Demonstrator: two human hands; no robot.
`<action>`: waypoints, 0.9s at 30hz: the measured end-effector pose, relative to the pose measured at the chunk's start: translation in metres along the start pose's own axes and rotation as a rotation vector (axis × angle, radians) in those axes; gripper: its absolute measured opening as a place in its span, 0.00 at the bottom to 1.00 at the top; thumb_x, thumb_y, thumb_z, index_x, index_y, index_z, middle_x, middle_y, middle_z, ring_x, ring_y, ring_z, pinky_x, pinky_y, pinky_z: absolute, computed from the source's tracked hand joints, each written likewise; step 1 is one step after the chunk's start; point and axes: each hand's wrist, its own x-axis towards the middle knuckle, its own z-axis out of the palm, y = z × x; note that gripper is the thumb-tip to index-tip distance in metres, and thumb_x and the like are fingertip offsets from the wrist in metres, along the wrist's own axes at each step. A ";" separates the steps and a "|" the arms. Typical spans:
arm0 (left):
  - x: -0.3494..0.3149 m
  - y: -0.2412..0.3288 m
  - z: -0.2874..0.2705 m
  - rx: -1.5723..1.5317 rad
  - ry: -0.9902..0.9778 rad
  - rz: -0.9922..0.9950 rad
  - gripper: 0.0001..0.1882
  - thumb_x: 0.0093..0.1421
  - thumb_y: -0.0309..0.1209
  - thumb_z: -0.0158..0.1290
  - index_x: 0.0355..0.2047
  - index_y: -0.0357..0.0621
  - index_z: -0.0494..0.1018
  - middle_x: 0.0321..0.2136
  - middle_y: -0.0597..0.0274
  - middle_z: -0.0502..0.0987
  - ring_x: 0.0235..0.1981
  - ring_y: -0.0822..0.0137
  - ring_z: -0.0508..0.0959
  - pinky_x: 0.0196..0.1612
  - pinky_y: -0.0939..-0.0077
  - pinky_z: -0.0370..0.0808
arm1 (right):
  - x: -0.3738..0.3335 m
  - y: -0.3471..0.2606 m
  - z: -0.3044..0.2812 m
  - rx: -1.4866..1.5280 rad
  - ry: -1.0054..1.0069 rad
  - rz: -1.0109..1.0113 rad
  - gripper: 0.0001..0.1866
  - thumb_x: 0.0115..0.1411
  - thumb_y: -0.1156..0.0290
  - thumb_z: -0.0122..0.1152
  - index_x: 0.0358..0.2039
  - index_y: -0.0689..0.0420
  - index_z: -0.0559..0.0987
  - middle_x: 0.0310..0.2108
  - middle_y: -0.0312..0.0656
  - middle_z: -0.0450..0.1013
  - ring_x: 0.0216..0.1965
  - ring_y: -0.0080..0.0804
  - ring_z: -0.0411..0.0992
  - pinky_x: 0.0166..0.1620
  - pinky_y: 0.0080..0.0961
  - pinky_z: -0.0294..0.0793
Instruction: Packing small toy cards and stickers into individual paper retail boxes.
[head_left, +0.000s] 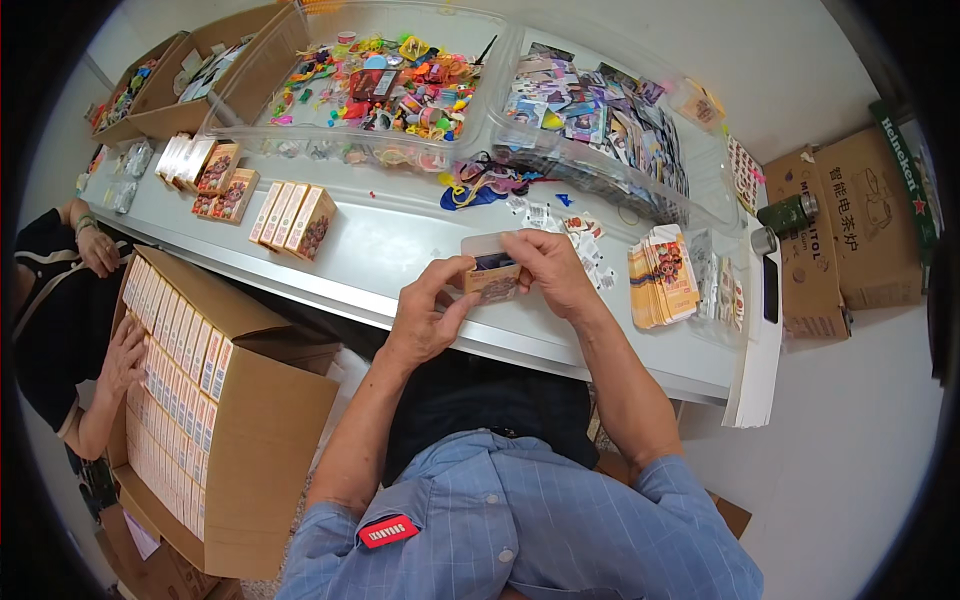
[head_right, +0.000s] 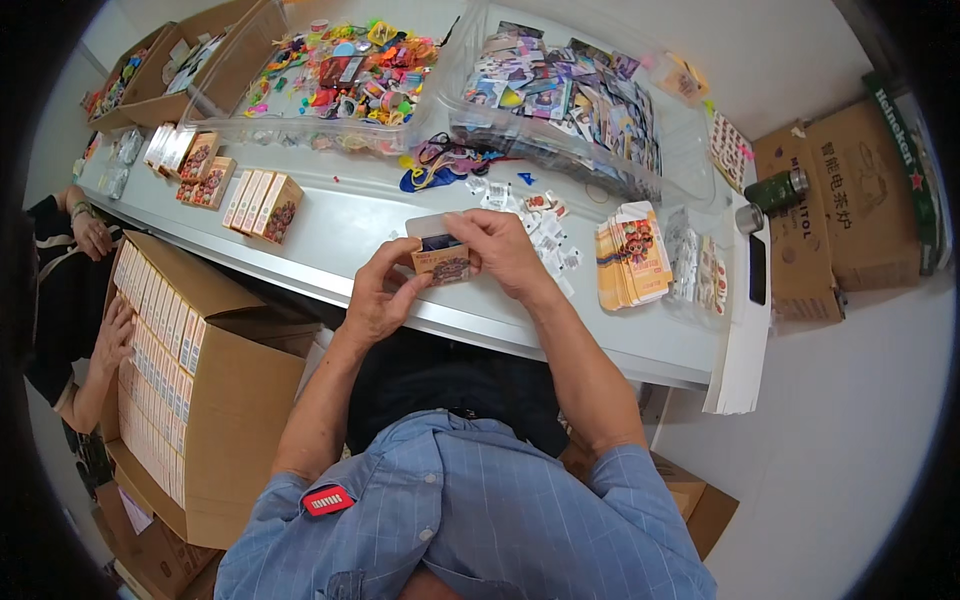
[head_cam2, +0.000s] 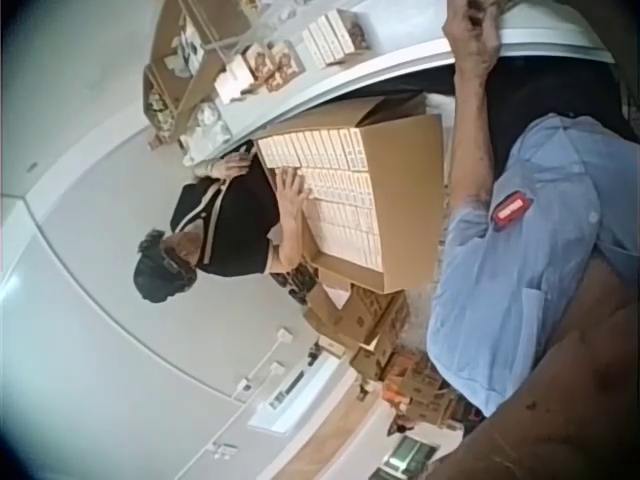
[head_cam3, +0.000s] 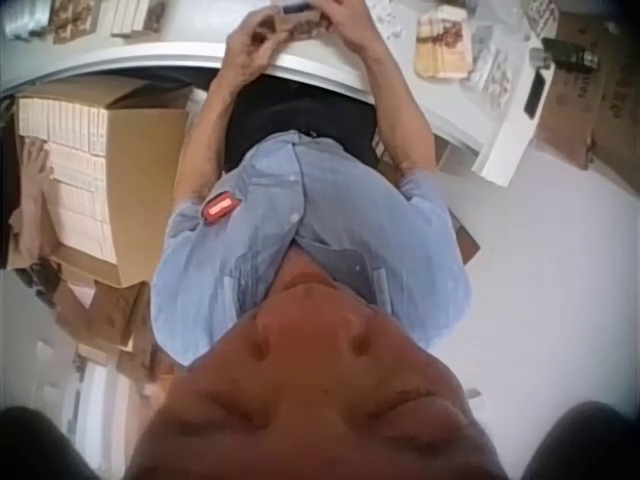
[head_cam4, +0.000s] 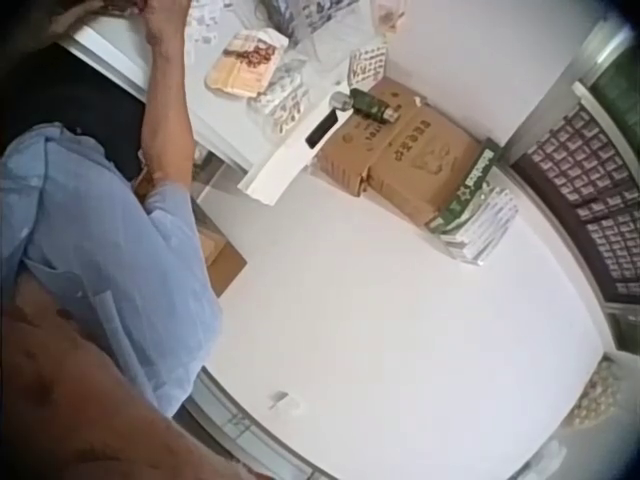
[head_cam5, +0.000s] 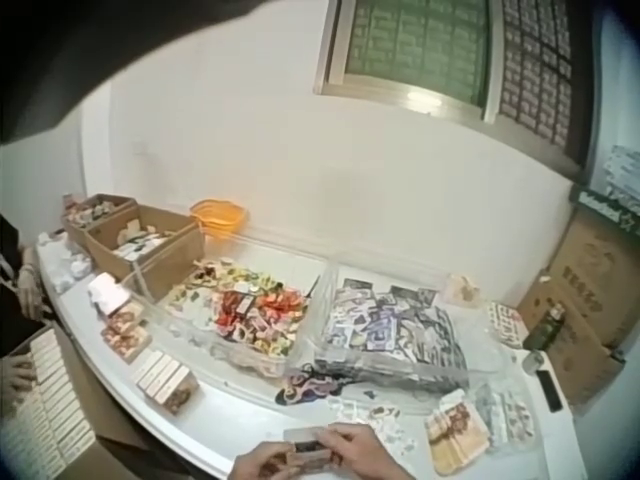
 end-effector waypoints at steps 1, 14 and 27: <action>0.001 0.002 -0.002 0.000 0.001 -0.002 0.24 0.56 0.17 0.62 0.53 0.41 0.73 0.45 0.56 0.77 0.43 0.66 0.79 0.34 0.76 0.79 | -0.003 0.003 -0.003 0.000 -0.001 0.002 0.12 0.65 0.61 0.64 0.30 0.57 0.82 0.22 0.31 0.73 0.20 0.15 0.68 0.23 0.14 0.67; 0.009 0.017 -0.010 -0.146 -0.110 -0.268 0.17 0.59 0.24 0.63 0.49 0.42 0.77 0.40 0.59 0.81 0.39 0.71 0.81 0.36 0.78 0.79 | -0.028 0.024 -0.003 0.151 0.027 0.009 0.13 0.65 0.70 0.61 0.47 0.61 0.82 0.31 0.36 0.78 0.26 0.17 0.71 0.30 0.16 0.73; 0.025 0.029 -0.002 -0.510 -0.158 -0.326 0.21 0.58 0.18 0.61 0.53 0.37 0.74 0.47 0.54 0.78 0.48 0.66 0.78 0.47 0.73 0.80 | -0.050 0.042 -0.005 -0.327 0.122 -0.512 0.13 0.61 0.78 0.64 0.46 0.62 0.83 0.42 0.44 0.78 0.42 0.29 0.75 0.45 0.22 0.74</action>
